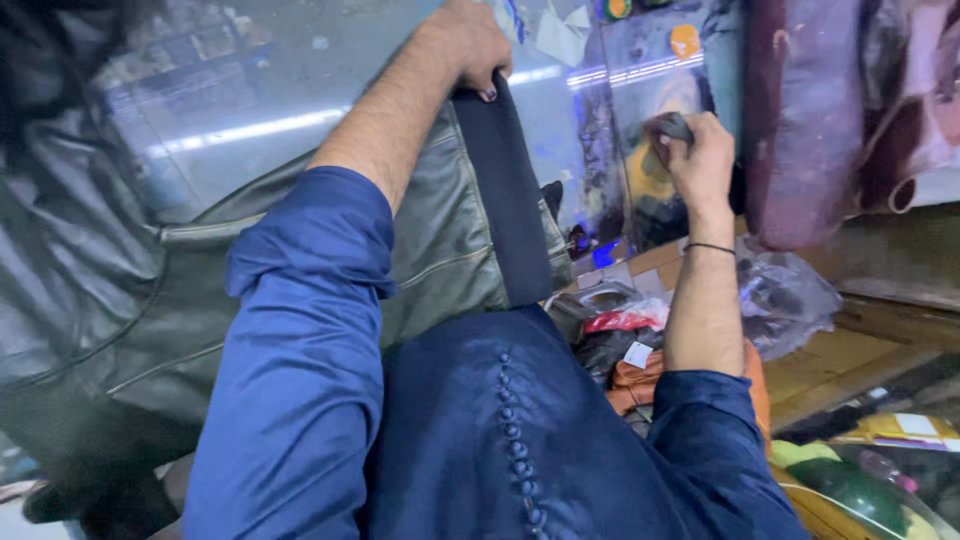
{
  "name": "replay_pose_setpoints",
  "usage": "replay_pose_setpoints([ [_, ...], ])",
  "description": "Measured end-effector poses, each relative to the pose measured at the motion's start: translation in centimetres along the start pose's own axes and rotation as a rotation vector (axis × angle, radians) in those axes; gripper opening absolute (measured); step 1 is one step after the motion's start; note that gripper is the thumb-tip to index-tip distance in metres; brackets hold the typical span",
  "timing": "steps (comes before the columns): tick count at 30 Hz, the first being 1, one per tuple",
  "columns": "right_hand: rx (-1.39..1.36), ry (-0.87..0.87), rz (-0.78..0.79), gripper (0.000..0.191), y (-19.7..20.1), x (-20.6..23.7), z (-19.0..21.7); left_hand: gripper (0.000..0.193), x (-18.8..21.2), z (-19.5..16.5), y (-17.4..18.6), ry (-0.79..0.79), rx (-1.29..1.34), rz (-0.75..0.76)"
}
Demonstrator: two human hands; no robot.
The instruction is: The person scrubs a dark leather jacket laid on a workbench using a small abrasive block. They repeatedly rub seams, panels, and cuffs while holding the jacket with the other hand, occasionally repositioning it to access different areas.
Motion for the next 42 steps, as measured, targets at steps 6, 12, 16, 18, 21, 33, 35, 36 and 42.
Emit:
replay_pose_setpoints([
  [6,-0.045,-0.107,-0.201,0.013,-0.4,2.9,-0.1,0.035,0.2,0.0,-0.3,-0.048,-0.039,-0.032],
  [12,-0.028,-0.175,-0.263,0.015,-1.4,4.3,-0.1,0.029,0.5,-1.2,-0.3,-0.011,-0.125,-0.039],
  [16,-0.371,-0.185,-0.428,0.012,-0.8,5.4,3.3,0.027,2.2,-2.4,-0.7,0.094,-0.093,-0.164],
  [18,-0.821,-0.229,-0.433,0.013,-2.6,7.0,6.6,0.022,3.8,-3.7,-1.5,0.161,-0.074,-0.303],
  [21,-1.5,-0.357,-0.198,0.02,-9.0,9.7,13.4,0.025,6.1,-5.3,-2.5,0.317,0.064,-0.605],
  [33,-1.479,-0.297,0.052,0.025,-15.1,11.3,20.2,0.025,6.4,-3.3,-1.7,-0.097,0.057,-0.362],
  [35,-1.094,-0.082,0.143,0.024,-13.1,10.6,21.6,0.032,6.2,-2.7,-1.5,-0.181,0.068,-0.341],
  [36,-0.907,0.015,0.185,0.024,-12.3,10.4,22.6,0.035,6.1,-2.6,-1.6,-0.225,0.075,-0.32],
  [42,-0.62,0.032,0.08,0.027,-8.6,7.2,27.2,0.031,5.8,-1.9,-1.7,-0.317,0.194,-0.362],
])
Point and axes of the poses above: each hand's wrist, its own x-axis away from the middle knuckle, its own y-axis out of the back of the hand, z = x × y, the point moved 6 cm from there along -x, towards the middle knuckle, and after that the axes turned 11 degrees about z, right-handed, at the moved point
